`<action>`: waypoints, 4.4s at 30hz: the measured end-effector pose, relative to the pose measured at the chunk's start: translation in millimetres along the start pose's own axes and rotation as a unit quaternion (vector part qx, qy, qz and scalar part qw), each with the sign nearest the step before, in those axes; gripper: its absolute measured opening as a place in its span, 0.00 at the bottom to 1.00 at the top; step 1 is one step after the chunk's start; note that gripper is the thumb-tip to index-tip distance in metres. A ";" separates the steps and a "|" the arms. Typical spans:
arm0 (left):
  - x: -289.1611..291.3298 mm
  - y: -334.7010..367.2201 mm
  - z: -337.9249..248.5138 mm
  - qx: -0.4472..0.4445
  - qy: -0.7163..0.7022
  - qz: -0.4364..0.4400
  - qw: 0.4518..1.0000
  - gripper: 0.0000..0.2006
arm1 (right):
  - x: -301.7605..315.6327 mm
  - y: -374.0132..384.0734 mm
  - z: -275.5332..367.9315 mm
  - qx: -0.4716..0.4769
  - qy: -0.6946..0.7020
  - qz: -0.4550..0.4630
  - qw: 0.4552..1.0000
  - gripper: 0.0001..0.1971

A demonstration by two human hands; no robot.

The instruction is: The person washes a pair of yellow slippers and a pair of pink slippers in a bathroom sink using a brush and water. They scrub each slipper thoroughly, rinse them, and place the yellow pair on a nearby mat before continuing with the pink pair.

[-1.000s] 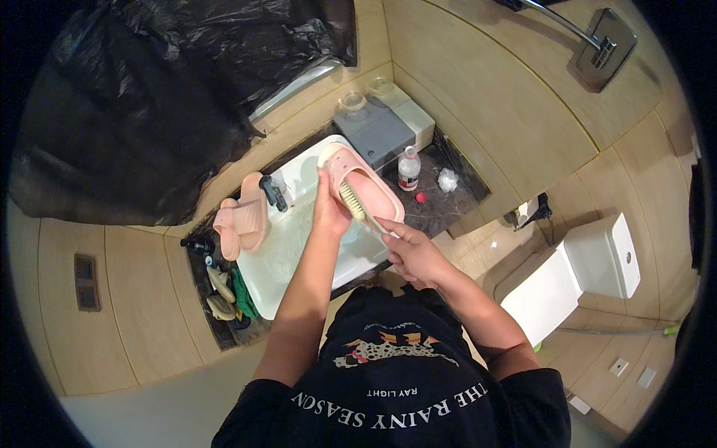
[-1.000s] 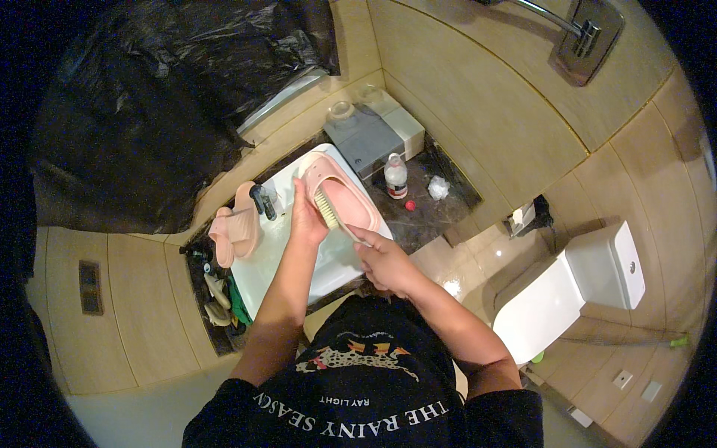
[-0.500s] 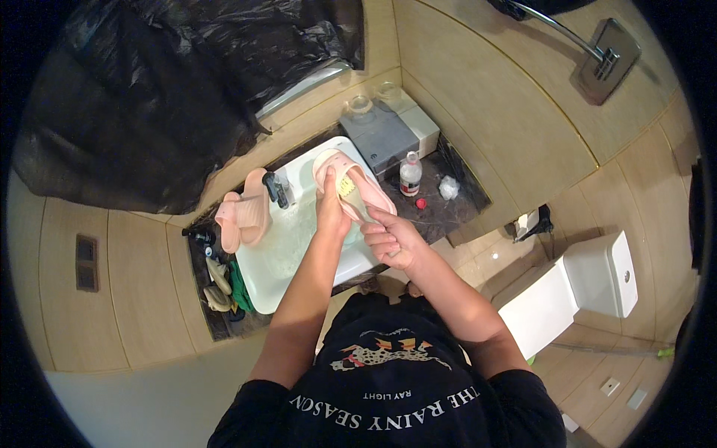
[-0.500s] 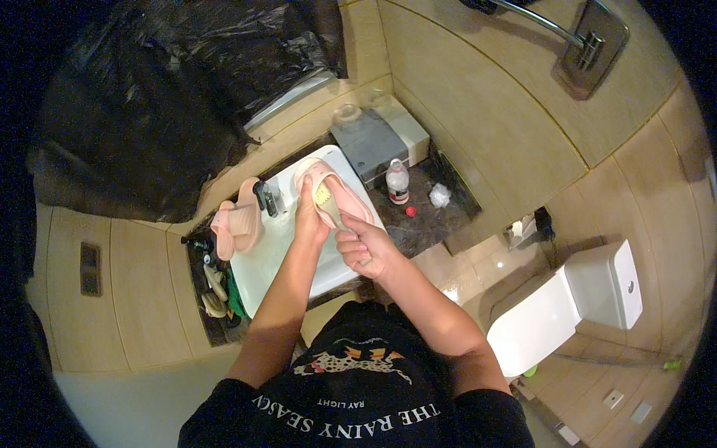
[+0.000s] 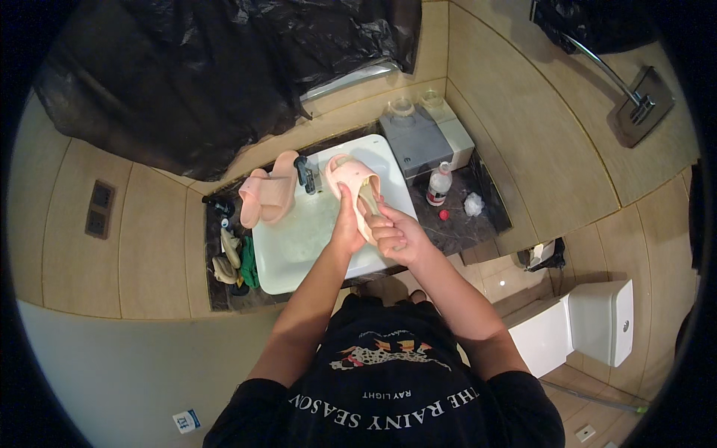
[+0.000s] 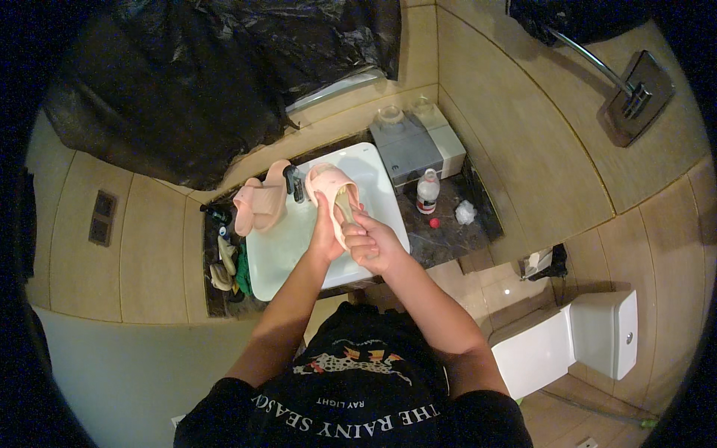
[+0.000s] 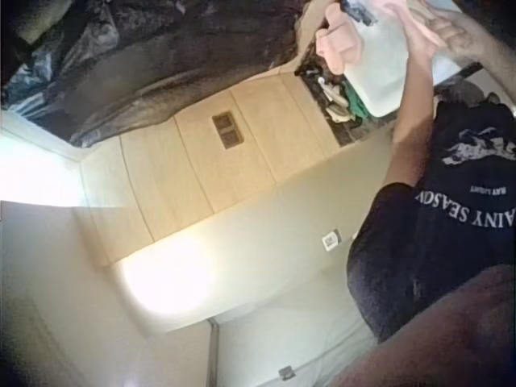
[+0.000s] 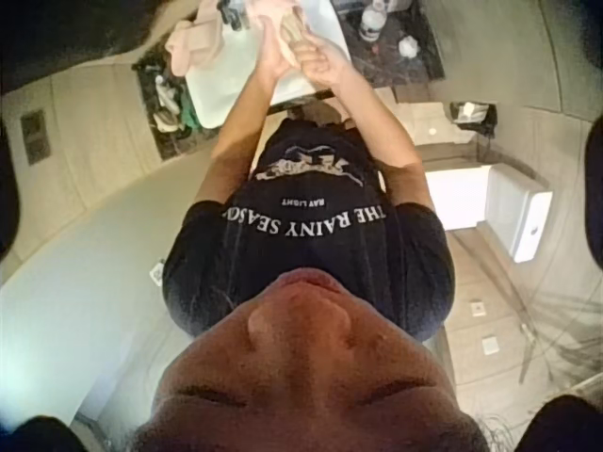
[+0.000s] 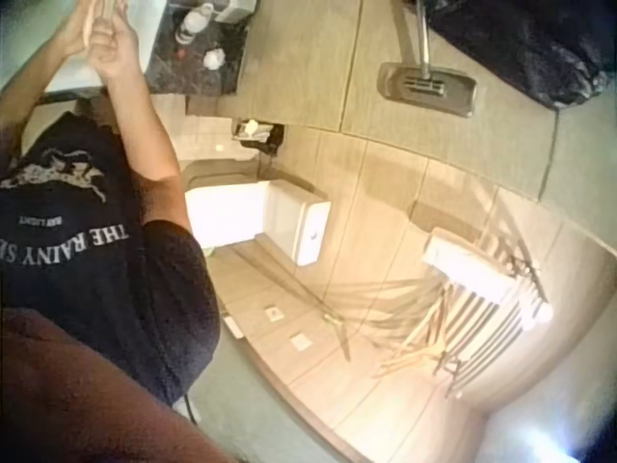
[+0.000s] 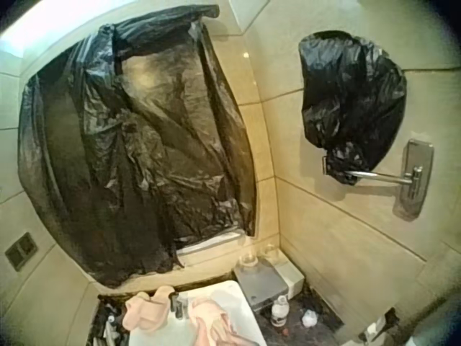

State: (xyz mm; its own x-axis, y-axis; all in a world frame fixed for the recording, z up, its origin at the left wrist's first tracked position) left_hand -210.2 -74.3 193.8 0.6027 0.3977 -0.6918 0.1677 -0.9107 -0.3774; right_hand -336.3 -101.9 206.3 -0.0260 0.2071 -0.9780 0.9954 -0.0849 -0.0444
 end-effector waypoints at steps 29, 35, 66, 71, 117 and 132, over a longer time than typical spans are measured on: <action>85.6 14.9 -75.6 0.155 0.054 -0.148 0.975 0.23 | 33.1 11.2 -52.6 0.083 -0.426 -0.436 0.788 0.22; 105.5 24.1 -65.7 0.180 0.088 -0.138 0.970 0.28 | 35.9 -8.5 -54.0 0.281 -0.876 -0.308 0.242 0.21; 38.2 45.9 77.9 0.441 0.278 -0.020 0.853 0.27 | 72.1 -74.4 -45.0 0.005 -0.773 -0.512 0.374 0.24; 25.5 39.8 73.6 0.431 0.301 -0.041 0.850 0.25 | 24.4 -95.5 -46.3 -0.132 -0.865 -0.465 0.133 0.33; -3.4 29.1 71.7 0.392 0.323 0.048 0.860 0.22 | 50.1 -107.2 -28.6 0.042 -0.832 -0.520 0.188 0.24; 14.1 43.4 85.2 0.409 0.296 0.036 0.862 0.19 | 71.9 -142.2 -49.5 0.046 -0.805 -0.553 0.210 0.23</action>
State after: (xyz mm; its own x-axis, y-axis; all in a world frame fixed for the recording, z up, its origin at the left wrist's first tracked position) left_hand -260.9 -98.7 115.2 0.9220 -0.0035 -0.3872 -0.3471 -0.4512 -0.8222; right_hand -475.1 -26.7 152.3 -0.3078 -0.4429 0.8421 0.2951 -0.8858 -0.3581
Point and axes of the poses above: each hand's wrist, its own y-axis towards the middle knuckle, its own x-axis out of the back of the hand, z = x × y, the point moved 2 cm from there along y, towards the middle knuckle, and after that the axes turned 6 degrees about -y, right-handed, at the moved point
